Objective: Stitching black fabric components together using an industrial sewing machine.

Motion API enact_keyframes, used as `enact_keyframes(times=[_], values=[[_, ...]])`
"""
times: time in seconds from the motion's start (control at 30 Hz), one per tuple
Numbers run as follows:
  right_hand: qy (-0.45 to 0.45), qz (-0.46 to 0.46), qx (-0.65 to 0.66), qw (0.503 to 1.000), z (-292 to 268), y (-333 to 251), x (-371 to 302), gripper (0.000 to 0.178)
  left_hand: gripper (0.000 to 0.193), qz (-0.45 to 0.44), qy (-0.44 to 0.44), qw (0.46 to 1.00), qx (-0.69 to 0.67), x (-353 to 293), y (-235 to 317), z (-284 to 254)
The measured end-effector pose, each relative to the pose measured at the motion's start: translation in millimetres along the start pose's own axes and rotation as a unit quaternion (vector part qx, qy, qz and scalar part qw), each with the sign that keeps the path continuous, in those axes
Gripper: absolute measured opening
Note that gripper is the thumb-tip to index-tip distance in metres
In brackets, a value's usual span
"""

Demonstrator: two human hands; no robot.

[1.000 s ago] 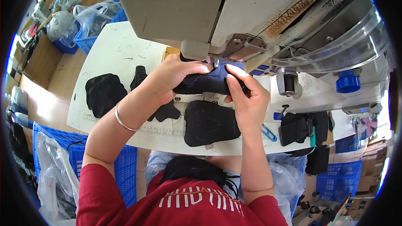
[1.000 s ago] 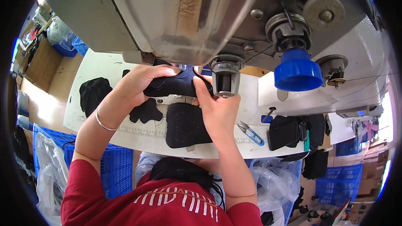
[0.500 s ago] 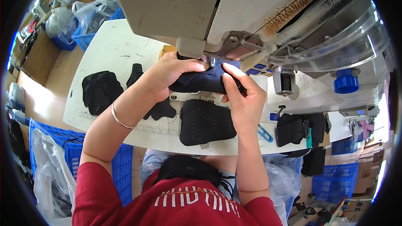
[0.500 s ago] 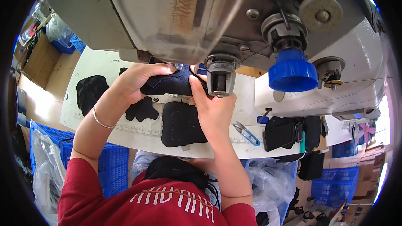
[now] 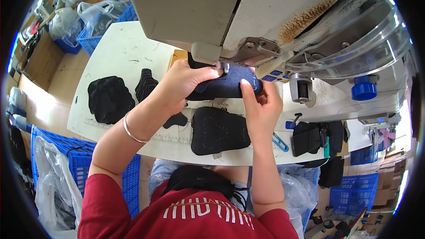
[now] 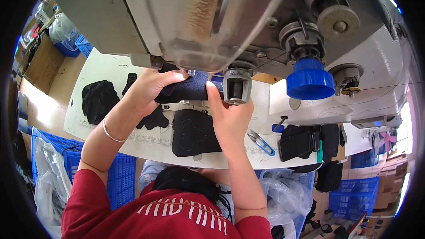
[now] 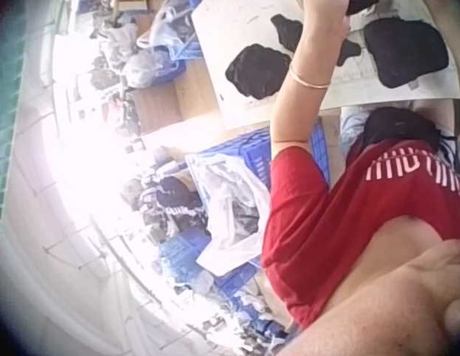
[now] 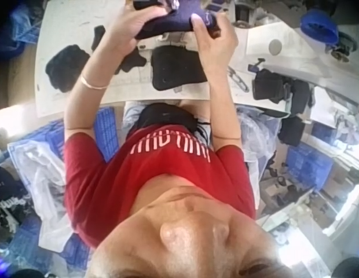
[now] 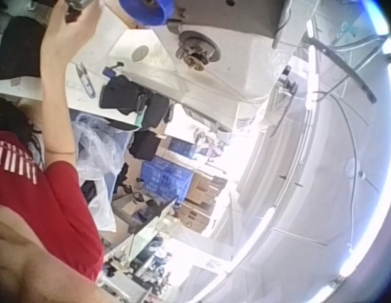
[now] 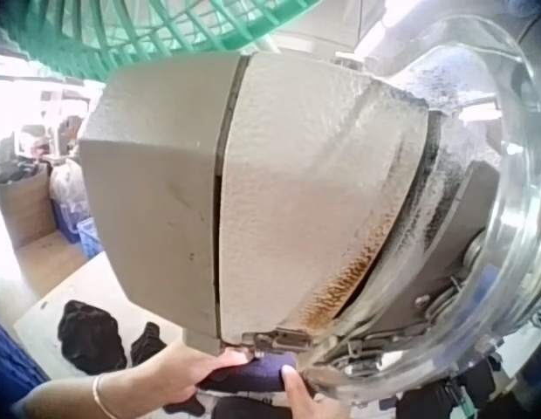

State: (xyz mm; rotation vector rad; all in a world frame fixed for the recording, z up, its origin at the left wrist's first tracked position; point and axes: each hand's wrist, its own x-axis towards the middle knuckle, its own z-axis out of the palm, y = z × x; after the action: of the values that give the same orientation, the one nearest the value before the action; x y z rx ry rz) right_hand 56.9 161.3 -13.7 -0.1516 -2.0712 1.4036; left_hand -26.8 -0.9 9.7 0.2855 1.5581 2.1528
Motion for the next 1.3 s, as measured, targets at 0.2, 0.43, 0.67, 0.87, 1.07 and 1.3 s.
enact_keyframes(times=[0.2,0.43,0.67,0.87,1.07,1.3], values=[[0.143,-0.202,-0.143,0.958,-5,5,-5,0.040,0.016,-0.001,0.006,1.000,-0.030,0,-4,3],[0.098,-0.198,-0.187,0.957,5,1,-26,0.019,0.015,0.013,0.021,0.997,-0.080,-1,-9,5],[0.044,-0.110,0.007,0.993,38,-14,-33,0.015,0.016,0.015,0.062,0.993,-0.101,-5,-16,11],[0.004,0.014,0.067,0.998,40,-20,-33,0.014,0.018,0.056,0.098,0.990,-0.085,-9,-19,19],[-0.005,0.032,0.090,0.995,29,-15,-29,0.015,0.018,0.042,0.112,0.984,-0.135,-17,-20,27],[-0.010,0.038,0.114,0.993,17,-9,-27,0.015,0.016,0.005,0.105,0.982,-0.156,-31,-26,24]])
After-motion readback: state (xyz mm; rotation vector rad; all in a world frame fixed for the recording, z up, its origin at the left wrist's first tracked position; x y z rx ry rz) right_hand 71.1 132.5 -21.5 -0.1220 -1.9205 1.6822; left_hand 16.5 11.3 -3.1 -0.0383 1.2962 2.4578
